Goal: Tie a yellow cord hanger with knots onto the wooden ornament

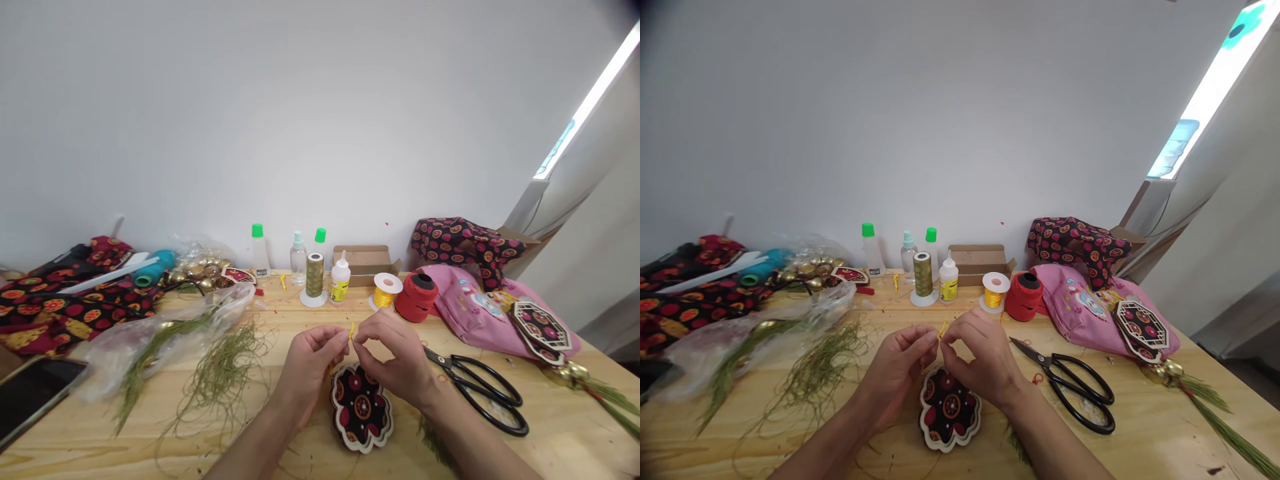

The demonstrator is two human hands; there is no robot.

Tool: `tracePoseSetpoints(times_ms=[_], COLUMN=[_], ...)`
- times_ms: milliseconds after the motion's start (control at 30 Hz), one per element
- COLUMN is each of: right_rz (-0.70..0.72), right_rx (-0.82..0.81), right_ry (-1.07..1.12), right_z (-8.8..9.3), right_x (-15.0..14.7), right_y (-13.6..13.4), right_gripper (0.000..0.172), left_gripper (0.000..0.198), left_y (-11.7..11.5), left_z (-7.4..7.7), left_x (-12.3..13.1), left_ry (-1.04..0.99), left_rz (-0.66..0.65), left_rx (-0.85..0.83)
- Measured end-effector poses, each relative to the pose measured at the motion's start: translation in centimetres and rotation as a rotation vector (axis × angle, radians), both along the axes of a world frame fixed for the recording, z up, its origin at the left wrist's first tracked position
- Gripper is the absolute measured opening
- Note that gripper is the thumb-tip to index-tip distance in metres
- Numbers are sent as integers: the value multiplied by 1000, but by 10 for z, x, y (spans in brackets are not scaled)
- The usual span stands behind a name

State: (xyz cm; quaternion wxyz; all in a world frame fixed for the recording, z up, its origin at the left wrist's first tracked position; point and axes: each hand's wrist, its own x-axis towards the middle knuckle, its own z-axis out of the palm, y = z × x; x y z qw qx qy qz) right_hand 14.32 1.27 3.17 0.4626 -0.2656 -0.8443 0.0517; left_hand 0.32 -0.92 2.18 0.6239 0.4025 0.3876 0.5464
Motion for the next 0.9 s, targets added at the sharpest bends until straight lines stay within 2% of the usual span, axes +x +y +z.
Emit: tracePoseSetpoints(times_ms=[300, 467, 733, 900], right_rz=[-75, -60, -33, -62], right_rx=[-116, -134, -170, -264], right_ry=[97, 134, 166, 185], right_z=[-2, -1, 0, 1], right_x=[-3, -4, -2, 0], right_y=[-3, -2, -1, 0], right_gripper=[5, 6, 3, 7], left_gripper=[11, 11, 11, 14], left_y=[-1, -1, 0, 1], left_z=[-3, -2, -4, -3], left_x=[2, 2, 1, 0], left_ry=[-46, -2, -29, -174], left_rz=[-6, 18, -27, -90], left_rx=[-11, 8, 21, -12])
